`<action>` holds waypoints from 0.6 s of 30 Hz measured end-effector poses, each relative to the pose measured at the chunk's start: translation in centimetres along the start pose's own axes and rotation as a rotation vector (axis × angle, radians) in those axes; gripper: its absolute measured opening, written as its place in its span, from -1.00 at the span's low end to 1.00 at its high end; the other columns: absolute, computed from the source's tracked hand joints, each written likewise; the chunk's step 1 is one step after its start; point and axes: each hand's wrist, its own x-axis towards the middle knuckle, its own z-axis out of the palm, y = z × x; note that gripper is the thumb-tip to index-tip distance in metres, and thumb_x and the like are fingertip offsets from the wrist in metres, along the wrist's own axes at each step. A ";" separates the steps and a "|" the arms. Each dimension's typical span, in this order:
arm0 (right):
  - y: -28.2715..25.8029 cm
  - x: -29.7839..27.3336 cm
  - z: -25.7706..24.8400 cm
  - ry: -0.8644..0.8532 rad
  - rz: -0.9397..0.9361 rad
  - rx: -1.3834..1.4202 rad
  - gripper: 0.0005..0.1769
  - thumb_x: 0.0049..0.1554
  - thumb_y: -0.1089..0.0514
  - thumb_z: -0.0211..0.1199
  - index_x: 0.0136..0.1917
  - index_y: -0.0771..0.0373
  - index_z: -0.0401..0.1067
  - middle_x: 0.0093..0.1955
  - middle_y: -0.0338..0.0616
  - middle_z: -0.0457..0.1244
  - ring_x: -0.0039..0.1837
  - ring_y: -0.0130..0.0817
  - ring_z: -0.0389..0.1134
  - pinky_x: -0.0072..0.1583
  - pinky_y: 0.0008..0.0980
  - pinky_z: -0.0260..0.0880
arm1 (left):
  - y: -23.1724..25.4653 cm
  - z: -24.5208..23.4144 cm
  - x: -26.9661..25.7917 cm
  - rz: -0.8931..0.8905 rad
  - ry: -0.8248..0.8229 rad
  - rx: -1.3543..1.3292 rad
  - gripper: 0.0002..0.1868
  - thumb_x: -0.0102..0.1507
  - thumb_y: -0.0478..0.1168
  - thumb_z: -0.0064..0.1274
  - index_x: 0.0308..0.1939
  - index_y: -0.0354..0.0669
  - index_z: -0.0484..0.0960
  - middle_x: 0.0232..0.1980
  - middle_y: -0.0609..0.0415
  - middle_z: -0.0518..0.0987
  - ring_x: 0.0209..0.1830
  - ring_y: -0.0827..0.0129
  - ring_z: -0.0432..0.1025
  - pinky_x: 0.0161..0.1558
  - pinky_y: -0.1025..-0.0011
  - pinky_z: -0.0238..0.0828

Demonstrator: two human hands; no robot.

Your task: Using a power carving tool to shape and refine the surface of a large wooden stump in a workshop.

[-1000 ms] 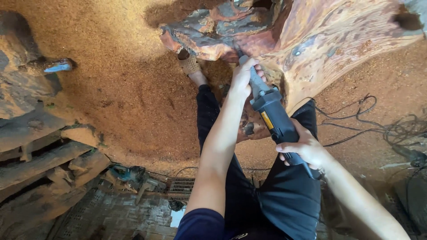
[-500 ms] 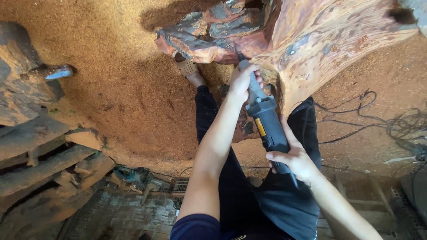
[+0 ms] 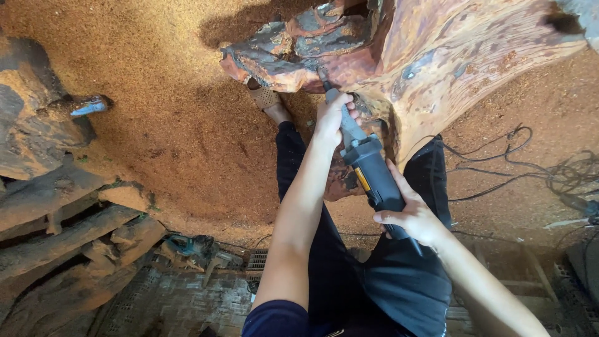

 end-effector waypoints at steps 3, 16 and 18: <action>-1.0 0.0 0.5 -0.018 -0.014 0.004 0.29 -0.23 0.54 0.43 0.65 -0.14 0.07 0.04 0.49 0.22 -0.31 0.24 0.46 -0.42 0.05 0.48 | 0.1 -0.4 0.3 0.010 -0.003 0.007 -0.85 0.08 -0.36 0.16 -0.44 -0.19 0.46 -0.55 0.07 0.44 -0.69 0.33 0.43 -0.65 0.13 0.50; 0.8 2.1 -0.6 -0.072 -0.068 0.031 0.26 -0.21 0.58 0.40 0.65 -0.03 0.06 -0.02 0.52 0.19 -0.33 0.26 0.44 -0.47 0.00 0.45 | 0.5 -1.1 1.3 -0.003 0.014 -0.038 -0.81 0.06 -0.40 0.19 -0.41 -0.22 0.45 -0.54 0.03 0.39 -0.68 0.29 0.38 -0.60 0.13 0.46; 0.0 1.8 -0.4 -0.075 -0.079 0.031 0.26 -0.22 0.58 0.40 0.64 -0.04 0.07 -0.03 0.50 0.19 -0.34 0.26 0.45 -0.48 0.01 0.45 | 0.5 -1.3 1.6 0.001 0.008 -0.036 -0.81 0.07 -0.41 0.19 -0.41 -0.22 0.44 -0.53 0.03 0.38 -0.68 0.29 0.37 -0.60 0.12 0.44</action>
